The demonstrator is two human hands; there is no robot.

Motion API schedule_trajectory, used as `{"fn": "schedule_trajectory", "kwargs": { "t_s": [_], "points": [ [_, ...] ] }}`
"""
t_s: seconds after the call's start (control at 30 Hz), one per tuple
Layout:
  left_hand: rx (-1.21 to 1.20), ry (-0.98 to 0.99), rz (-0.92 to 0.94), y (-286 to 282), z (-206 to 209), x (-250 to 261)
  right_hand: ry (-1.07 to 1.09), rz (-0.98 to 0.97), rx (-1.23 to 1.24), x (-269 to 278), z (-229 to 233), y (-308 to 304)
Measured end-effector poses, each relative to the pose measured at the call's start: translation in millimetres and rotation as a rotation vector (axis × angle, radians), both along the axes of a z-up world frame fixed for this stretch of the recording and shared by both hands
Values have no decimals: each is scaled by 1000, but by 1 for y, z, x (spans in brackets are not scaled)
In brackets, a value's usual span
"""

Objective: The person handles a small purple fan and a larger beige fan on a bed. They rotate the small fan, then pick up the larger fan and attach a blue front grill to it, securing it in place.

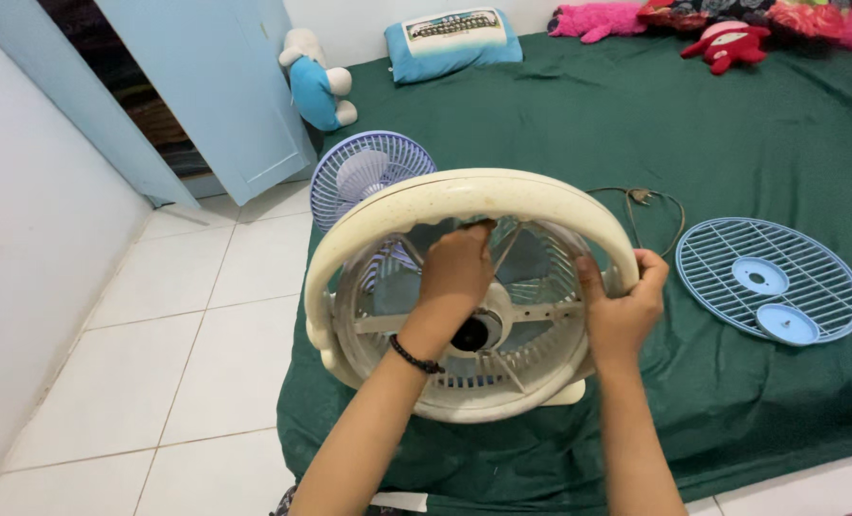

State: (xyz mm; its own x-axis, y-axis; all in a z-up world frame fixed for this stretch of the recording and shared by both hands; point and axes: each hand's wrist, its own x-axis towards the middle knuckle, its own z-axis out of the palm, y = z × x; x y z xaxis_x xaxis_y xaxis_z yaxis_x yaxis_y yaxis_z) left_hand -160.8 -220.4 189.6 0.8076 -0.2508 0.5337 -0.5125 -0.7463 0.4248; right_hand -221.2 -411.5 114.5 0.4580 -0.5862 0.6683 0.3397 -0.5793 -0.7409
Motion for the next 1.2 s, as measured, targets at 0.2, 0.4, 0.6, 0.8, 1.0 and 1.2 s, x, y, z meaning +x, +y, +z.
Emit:
{"fn": "schedule_trajectory", "kwargs": {
  "t_s": [0.2, 0.4, 0.6, 0.8, 1.0, 1.2],
  "points": [
    [-196, 85, -119, -4, -16, 36, -3, 1, -33, 1, -2, 0],
    [-172, 194, -107, -9, -20, 55, 0, -7, -59, 1, -4, -1],
    [-79, 172, -145, 7, -13, 34, 12, 35, -59, 0, -5, -3],
    [158, 250, -124, 7, 2, 33, -11, -5, -83, 1, -7, -1],
    [233, 321, -170, 0, 4, 38, -2, -13, -95, 2, -11, -3],
    [247, 341, -170, -1, 1, 44, 8, -16, -107, 3, -13, -4]
  ]
}}
